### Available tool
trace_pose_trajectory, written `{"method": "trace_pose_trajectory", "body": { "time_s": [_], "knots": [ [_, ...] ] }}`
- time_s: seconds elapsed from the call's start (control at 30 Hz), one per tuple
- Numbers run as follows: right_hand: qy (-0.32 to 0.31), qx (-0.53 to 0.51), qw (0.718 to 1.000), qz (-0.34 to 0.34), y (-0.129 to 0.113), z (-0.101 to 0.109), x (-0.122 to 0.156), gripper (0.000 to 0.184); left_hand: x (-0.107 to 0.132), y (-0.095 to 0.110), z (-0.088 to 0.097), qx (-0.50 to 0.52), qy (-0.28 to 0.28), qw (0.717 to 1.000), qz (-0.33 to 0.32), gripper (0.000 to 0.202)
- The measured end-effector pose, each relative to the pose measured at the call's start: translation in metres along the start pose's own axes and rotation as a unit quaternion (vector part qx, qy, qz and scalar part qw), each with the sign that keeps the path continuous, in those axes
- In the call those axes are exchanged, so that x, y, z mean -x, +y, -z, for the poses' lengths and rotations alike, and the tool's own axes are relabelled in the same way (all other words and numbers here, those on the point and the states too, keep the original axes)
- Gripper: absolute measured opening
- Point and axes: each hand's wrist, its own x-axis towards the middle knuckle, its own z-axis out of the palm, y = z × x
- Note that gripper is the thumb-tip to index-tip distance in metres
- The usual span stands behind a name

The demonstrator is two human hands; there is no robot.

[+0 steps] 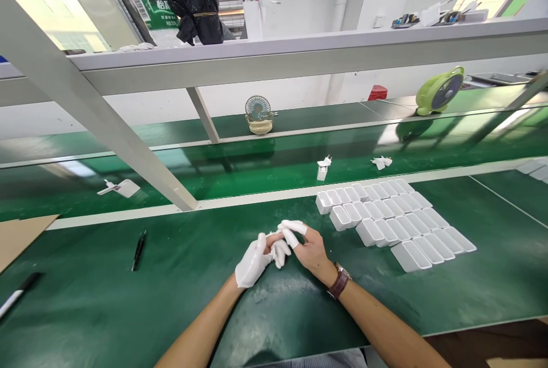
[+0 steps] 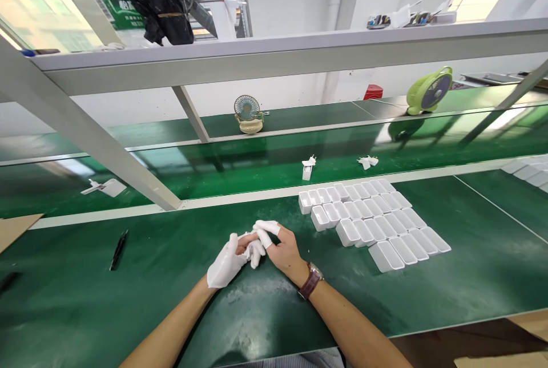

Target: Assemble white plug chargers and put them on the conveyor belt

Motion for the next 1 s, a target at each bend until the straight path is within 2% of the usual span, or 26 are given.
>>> {"method": "trace_pose_trajectory", "body": {
  "time_s": [0.07,0.13,0.27,0.37,0.57,0.67,0.77,0.9,1.0],
  "knots": [
    [-0.037,0.002,0.999,0.005,-0.002,-0.002,0.002,0.023,0.002,0.002,-0.001,-0.052,-0.032,0.998,0.019,0.078],
    [-0.057,-0.016,0.998,-0.011,-0.007,-0.002,0.003,0.025,0.002,0.002,-0.002,-0.078,-0.041,0.996,0.018,0.078],
    [-0.032,-0.120,0.986,-0.115,-0.014,0.002,-0.002,0.031,0.001,-0.003,-0.002,-0.006,-0.022,0.999,-0.023,0.074],
    [-0.007,-0.155,0.977,-0.149,-0.013,0.004,-0.006,0.035,-0.001,-0.007,0.000,0.051,-0.010,0.998,-0.040,0.073],
    [-0.033,-0.117,0.982,-0.147,0.000,0.000,-0.001,0.029,0.001,-0.004,0.002,0.094,-0.048,0.994,0.019,0.085],
    [-0.077,-0.087,0.982,-0.150,-0.004,-0.002,0.003,0.029,0.002,-0.004,0.001,0.044,-0.069,0.996,0.029,0.092],
    [-0.119,-0.103,0.973,-0.167,-0.010,-0.003,0.005,0.032,0.000,-0.005,-0.001,0.021,-0.089,0.995,0.033,0.093],
    [-0.077,-0.103,0.982,-0.142,-0.007,0.001,0.003,0.030,-0.004,-0.006,-0.001,0.097,-0.090,0.990,0.041,0.096],
    [-0.027,-0.043,0.996,-0.071,-0.012,0.008,-0.009,0.025,-0.009,-0.004,0.003,0.166,-0.057,0.983,0.058,0.090]
  ]
}}
